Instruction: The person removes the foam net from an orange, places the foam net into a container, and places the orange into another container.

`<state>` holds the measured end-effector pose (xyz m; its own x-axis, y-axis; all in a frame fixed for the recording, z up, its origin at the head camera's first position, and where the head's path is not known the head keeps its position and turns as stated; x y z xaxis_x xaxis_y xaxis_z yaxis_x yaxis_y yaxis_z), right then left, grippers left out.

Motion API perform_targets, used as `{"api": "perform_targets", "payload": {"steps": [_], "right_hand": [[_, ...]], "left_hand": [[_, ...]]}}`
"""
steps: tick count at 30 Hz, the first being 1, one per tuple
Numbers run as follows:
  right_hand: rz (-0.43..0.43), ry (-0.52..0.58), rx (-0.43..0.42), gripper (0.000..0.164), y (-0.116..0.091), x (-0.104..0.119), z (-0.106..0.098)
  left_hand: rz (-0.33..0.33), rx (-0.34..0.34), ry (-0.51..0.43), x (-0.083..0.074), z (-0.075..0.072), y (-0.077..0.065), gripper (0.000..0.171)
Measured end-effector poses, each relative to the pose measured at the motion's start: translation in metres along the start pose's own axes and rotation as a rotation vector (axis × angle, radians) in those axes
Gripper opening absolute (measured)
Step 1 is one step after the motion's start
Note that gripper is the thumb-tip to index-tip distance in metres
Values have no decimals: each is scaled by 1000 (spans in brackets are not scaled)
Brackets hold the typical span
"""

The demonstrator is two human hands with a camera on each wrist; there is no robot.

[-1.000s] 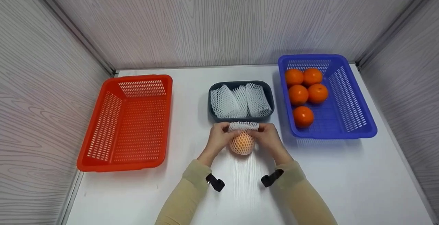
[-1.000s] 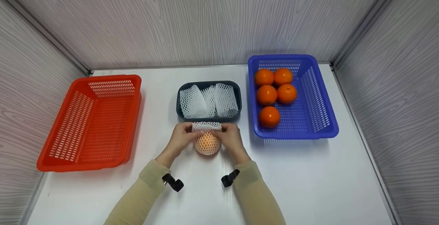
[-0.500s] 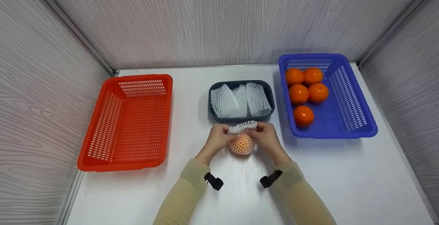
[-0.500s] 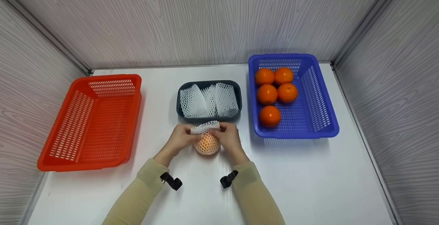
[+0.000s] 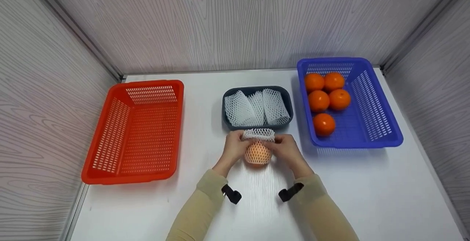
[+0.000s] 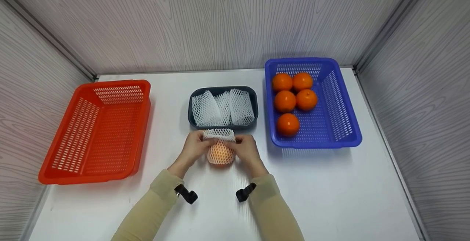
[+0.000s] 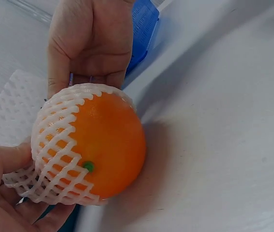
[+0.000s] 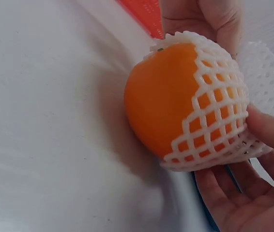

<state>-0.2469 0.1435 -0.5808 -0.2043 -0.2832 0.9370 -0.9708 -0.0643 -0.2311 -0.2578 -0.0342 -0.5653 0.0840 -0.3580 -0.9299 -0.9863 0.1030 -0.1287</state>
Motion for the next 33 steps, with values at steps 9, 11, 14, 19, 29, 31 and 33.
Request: {"api": "perform_targets", "payload": {"steps": [9, 11, 14, 19, 29, 31, 33], "right_hand": [[-72, 35, -144, 10, 2, 11, -5], [-78, 46, -151, 10, 3, 12, -5], [-81, 58, -133, 11, 4, 11, -3], [-65, 66, -41, 37, 4, 7, 1], [6, 10, 144, 90, -9, -4, 15], [7, -2, 154, 95, -10, -5, 18], [-2, -10, 157, 97, -11, -5, 21]], "left_hand": [[-61, 122, -46, 12, 8, -3, 31], [-84, 131, -44, 15, 9, -3, 33], [-93, 115, -51, 16, 8, -3, 31], [-84, 74, -48, 12, 6, 0, 24], [-69, -5, -29, 11, 2, 0, 25], [-70, -21, -25, 12, 1, 0, 25], [-71, -32, -23, 13, 1, 0, 26]]}}
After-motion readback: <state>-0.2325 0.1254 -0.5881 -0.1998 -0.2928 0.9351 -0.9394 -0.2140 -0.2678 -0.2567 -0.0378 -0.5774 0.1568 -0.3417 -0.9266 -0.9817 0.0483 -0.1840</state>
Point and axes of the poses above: each hand's wrist, its own y-axis towards the middle knuckle, its own z-axis out of the palm, x = y × z, the point moved 8 cm from there along y, towards the middle knuckle, and after that the axes turned 1 degree about -z, right-handed, at the moved point
